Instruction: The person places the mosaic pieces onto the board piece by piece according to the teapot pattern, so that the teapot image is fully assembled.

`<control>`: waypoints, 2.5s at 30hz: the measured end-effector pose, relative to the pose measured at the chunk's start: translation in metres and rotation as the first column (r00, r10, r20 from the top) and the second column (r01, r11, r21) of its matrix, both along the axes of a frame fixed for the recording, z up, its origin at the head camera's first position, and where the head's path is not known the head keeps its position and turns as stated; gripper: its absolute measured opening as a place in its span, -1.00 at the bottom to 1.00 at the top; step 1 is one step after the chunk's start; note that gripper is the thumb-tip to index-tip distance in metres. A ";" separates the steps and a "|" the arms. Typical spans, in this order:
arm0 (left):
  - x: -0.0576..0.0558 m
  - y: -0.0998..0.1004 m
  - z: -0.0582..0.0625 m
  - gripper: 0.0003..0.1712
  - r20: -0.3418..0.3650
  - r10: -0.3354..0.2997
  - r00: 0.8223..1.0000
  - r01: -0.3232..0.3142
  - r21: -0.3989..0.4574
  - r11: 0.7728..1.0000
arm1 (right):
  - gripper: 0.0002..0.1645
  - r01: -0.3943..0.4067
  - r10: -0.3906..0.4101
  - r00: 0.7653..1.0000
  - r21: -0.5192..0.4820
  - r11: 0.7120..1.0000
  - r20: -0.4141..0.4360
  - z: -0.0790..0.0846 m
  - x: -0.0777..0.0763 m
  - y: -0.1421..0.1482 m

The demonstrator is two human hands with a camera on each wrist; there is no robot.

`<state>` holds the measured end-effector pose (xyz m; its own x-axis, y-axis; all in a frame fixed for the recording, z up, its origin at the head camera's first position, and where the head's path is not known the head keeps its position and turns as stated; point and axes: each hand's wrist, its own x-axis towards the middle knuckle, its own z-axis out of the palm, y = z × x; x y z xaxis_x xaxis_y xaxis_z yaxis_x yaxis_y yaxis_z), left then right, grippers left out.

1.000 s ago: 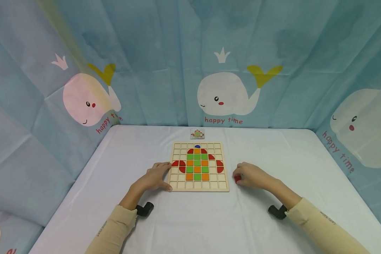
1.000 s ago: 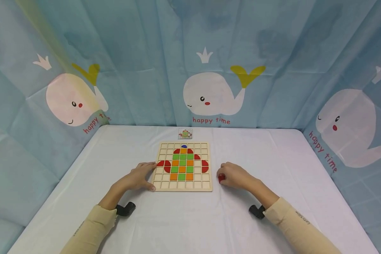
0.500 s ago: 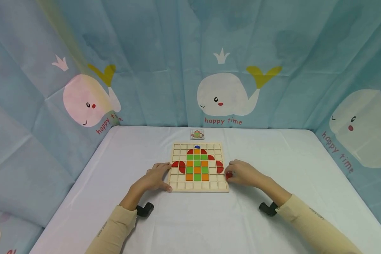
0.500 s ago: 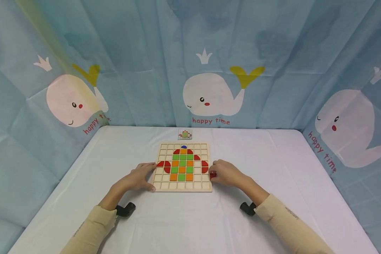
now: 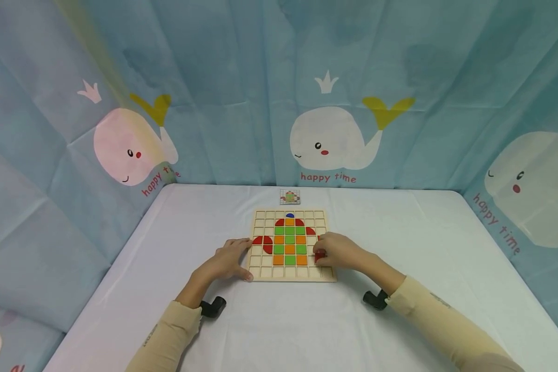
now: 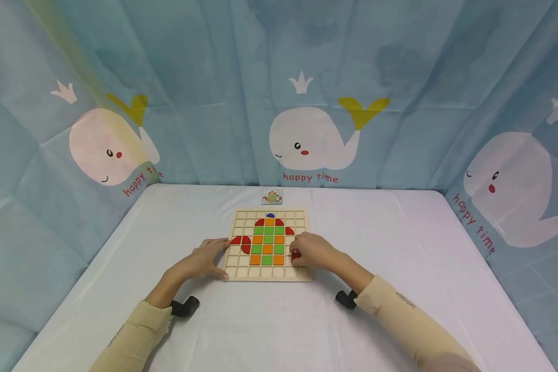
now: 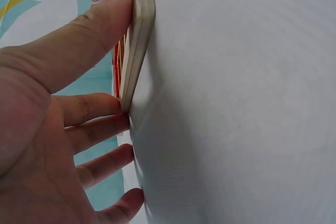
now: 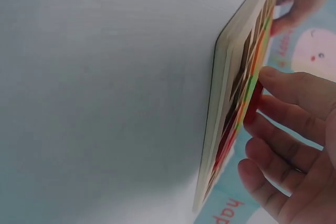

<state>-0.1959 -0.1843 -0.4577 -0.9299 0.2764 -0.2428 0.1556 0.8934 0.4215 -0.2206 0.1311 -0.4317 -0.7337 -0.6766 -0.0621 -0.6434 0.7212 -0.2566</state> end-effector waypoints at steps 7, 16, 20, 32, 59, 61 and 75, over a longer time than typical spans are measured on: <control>-0.001 0.001 0.000 0.13 -0.001 0.000 1.000 0.000 -0.001 1.000 | -0.73 -0.025 0.025 1.000 0.004 1.000 0.018 -0.004 -0.004 -0.011; -0.001 0.001 0.000 0.13 0.000 0.003 1.000 -0.003 -0.007 1.000 | -0.88 -0.074 0.074 0.997 0.020 0.997 0.004 -0.008 -0.009 -0.016; -0.001 0.001 0.001 0.13 -0.003 -0.003 1.000 0.003 -0.010 1.000 | -0.88 -0.091 0.091 0.996 0.013 0.996 0.008 -0.007 -0.009 -0.017; -0.001 0.000 0.005 0.13 -0.001 -0.014 1.000 0.014 0.006 1.000 | -0.88 -0.081 0.080 0.997 0.028 0.996 0.009 -0.004 -0.006 -0.017; 0.001 0.001 0.007 0.11 0.001 -0.023 1.000 0.023 0.002 1.000 | -0.78 -0.011 0.016 0.998 -0.098 0.995 0.057 0.001 -0.002 -0.003; 0.001 0.000 0.007 0.12 0.004 -0.025 1.000 0.025 0.003 1.000 | -0.79 0.015 -0.006 0.997 -0.114 0.993 0.077 0.002 -0.003 0.001; -0.008 -0.014 0.005 0.01 0.069 0.021 0.997 -0.030 0.128 0.991 | -0.75 0.242 -0.222 0.967 -0.178 0.954 0.125 0.003 -0.015 0.049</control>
<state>-0.2036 -0.1980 -0.4531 -0.9198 0.2859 -0.2688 0.1009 0.8342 0.5421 -0.2355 0.1806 -0.4283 -0.8682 -0.4951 -0.0318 -0.4275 0.7791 -0.4586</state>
